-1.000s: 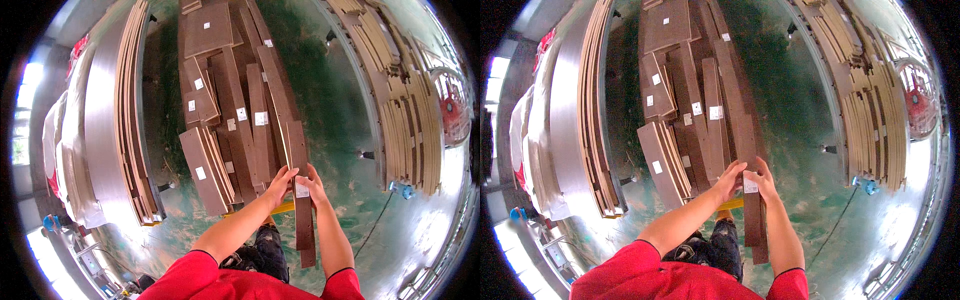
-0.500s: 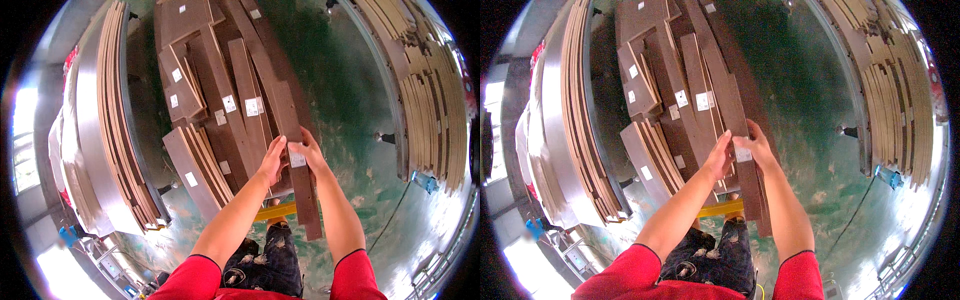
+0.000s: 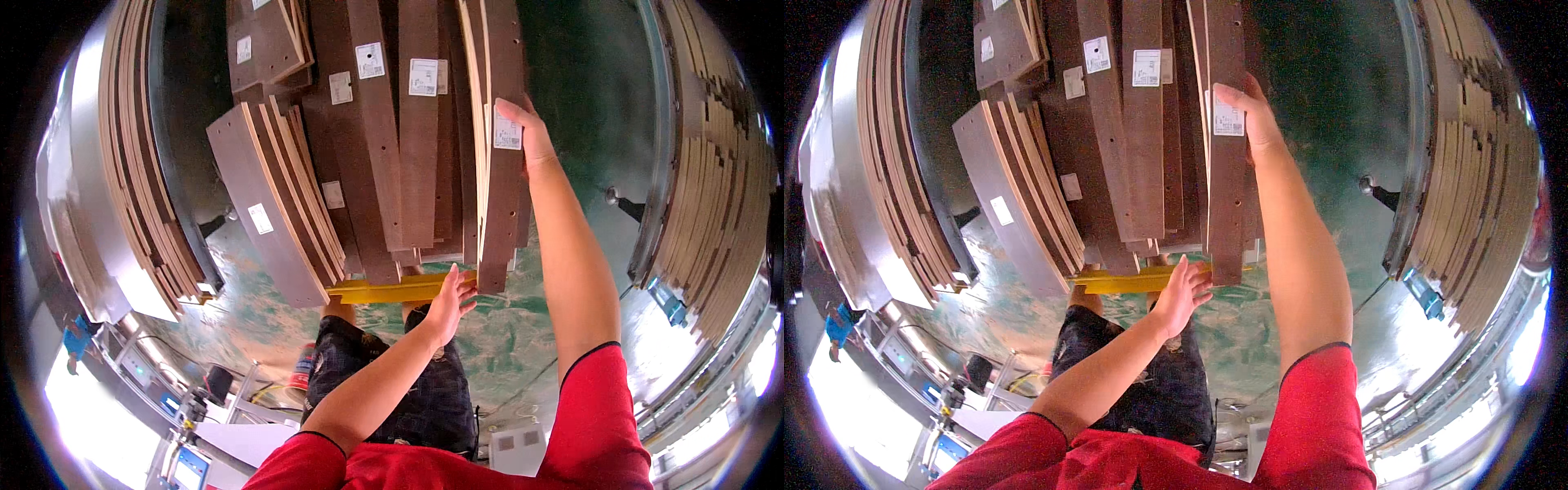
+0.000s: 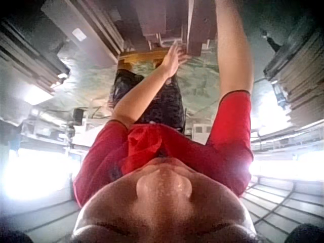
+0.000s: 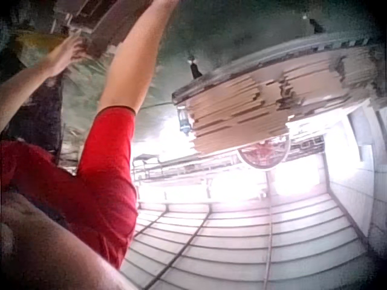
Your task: The person picks up brown wooden panels and stacks them on a pallet and a conveyor belt. They coordinate with a coworker to arrange the panels in neat piles.
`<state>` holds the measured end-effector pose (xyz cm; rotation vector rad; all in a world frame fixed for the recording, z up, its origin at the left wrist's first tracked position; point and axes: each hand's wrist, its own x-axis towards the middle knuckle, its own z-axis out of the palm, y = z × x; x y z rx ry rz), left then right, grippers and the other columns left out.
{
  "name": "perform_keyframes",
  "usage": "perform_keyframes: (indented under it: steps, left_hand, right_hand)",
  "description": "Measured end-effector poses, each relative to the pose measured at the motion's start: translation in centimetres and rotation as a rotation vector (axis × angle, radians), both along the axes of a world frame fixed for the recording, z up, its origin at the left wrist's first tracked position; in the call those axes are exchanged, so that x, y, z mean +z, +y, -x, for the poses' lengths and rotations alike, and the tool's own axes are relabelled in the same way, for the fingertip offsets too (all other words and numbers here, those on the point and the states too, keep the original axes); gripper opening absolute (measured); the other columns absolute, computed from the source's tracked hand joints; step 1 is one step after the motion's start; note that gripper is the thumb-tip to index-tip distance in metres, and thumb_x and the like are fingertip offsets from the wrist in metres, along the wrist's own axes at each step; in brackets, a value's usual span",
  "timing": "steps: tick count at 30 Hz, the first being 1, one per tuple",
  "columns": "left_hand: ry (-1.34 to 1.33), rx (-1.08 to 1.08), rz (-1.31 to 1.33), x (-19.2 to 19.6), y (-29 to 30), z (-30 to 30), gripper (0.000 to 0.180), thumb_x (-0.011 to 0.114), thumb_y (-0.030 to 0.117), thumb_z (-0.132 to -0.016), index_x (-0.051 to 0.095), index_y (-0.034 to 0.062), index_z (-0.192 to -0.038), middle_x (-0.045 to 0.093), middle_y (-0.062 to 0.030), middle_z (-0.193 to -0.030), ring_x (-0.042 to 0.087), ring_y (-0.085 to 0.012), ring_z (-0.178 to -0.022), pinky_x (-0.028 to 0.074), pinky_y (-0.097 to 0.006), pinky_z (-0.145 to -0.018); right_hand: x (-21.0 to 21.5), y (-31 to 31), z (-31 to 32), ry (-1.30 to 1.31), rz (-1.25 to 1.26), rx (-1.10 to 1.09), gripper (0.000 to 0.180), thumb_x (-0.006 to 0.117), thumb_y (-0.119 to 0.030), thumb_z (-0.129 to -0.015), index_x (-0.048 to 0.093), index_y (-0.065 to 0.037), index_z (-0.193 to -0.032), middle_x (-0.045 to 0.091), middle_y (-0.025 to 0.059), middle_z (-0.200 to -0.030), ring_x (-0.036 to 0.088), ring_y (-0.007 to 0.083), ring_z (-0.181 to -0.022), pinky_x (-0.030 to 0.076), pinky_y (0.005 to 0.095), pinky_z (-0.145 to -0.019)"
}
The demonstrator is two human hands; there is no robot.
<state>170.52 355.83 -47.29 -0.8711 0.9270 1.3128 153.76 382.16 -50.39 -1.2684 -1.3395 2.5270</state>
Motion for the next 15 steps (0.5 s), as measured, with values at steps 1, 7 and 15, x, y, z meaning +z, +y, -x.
perform_keyframes:
  steps: [1,7,15]
  left_hand:
    - [-0.028,0.025,0.013,-0.2,0.4,-0.1,0.084,0.032,0.066,-0.096,0.026,0.0006,-0.149,0.038,-0.0186,-0.147,0.036,-0.0281,-0.137,0.023,-0.043,-0.116]
    - [0.056,-0.058,0.009,-2.4,1.0,-0.5,0.078,0.036,0.063,-0.097,0.035,0.0017,-0.146,0.038,-0.0167,-0.148,0.031,-0.0261,-0.141,0.017,-0.041,-0.118]
    - [-0.003,-0.112,0.156,-0.4,-0.6,0.5,0.086,0.032,0.066,-0.096,0.019,0.0020,-0.152,0.025,-0.0198,-0.155,0.021,-0.0309,-0.146,0.010,-0.043,-0.120]
  right_hand:
    - [-0.4,0.1,0.4,0.011,-0.009,0.000,0.068,0.076,-0.022,-0.075,0.047,-0.008,-0.135,0.065,0.0082,-0.109,0.065,0.0198,-0.093,0.052,0.0338,-0.080]
    - [-0.8,-0.4,1.7,-0.070,-0.003,-0.018,0.068,0.075,-0.024,-0.076,0.047,-0.011,-0.136,0.065,0.0067,-0.107,0.064,0.0191,-0.095,0.052,0.0360,-0.083]
    - [-3.4,1.9,-1.0,-0.304,-0.537,0.112,0.082,0.069,-0.041,-0.080,0.037,-0.003,-0.145,0.041,0.0197,-0.141,0.041,0.0290,-0.131,0.029,0.0377,-0.111]
